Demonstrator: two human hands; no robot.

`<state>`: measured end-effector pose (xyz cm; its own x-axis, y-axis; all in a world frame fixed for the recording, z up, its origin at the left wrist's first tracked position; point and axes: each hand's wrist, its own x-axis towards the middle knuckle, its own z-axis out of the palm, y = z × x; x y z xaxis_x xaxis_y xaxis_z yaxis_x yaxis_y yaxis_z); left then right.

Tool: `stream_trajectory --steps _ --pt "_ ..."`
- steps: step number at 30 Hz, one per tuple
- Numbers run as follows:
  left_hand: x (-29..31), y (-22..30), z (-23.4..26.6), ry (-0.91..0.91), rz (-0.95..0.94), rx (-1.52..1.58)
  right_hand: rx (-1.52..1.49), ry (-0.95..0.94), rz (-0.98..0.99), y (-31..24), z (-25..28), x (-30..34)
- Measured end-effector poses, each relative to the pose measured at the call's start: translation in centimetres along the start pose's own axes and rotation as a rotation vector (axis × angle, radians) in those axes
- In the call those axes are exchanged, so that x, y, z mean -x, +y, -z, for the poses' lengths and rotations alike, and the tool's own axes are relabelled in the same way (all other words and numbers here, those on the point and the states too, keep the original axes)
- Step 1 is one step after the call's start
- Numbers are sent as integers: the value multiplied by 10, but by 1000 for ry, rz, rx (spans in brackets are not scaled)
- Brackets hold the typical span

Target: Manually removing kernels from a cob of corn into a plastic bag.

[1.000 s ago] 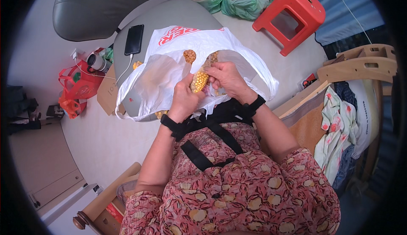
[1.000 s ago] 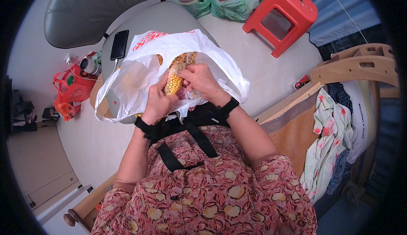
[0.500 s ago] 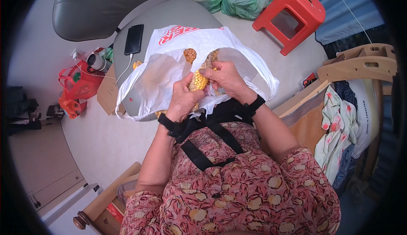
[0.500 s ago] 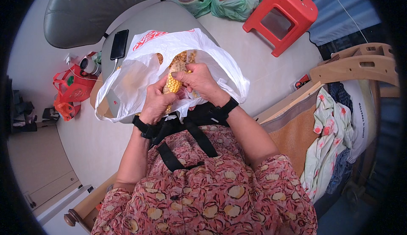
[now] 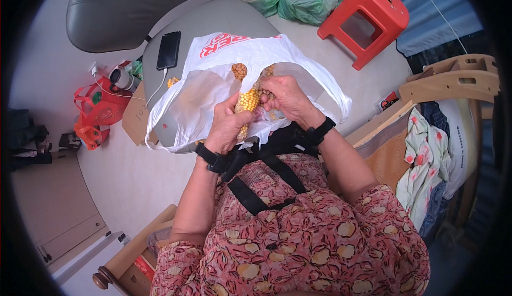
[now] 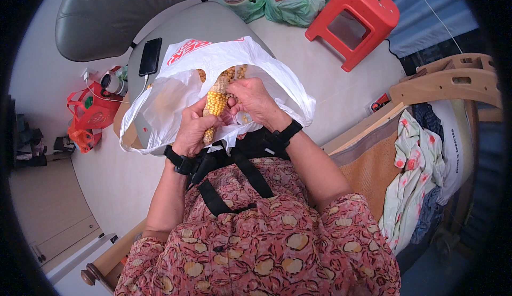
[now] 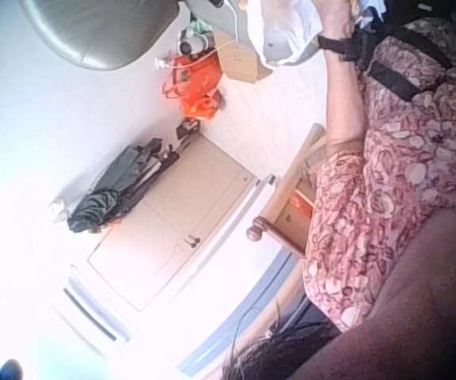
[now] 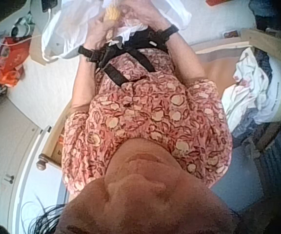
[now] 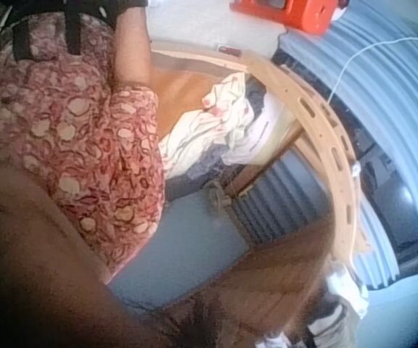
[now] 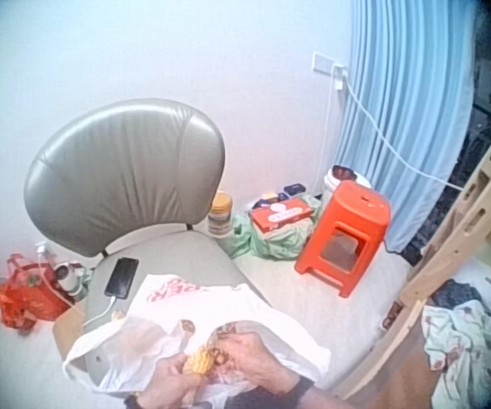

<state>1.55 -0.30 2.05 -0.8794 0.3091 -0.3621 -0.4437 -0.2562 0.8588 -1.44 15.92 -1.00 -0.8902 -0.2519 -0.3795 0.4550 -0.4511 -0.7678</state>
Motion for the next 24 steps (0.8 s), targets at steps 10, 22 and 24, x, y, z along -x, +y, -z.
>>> stream_trajectory --steps 10,22,24 --pt "0 0 4 -49 27 -6 162 -76 8 -3 3 0" --pt "1 1 2 -60 45 8 226 40 74 0 -5 2" --pt "-1 -3 3 -78 18 4 219 51 77 1 -5 2"
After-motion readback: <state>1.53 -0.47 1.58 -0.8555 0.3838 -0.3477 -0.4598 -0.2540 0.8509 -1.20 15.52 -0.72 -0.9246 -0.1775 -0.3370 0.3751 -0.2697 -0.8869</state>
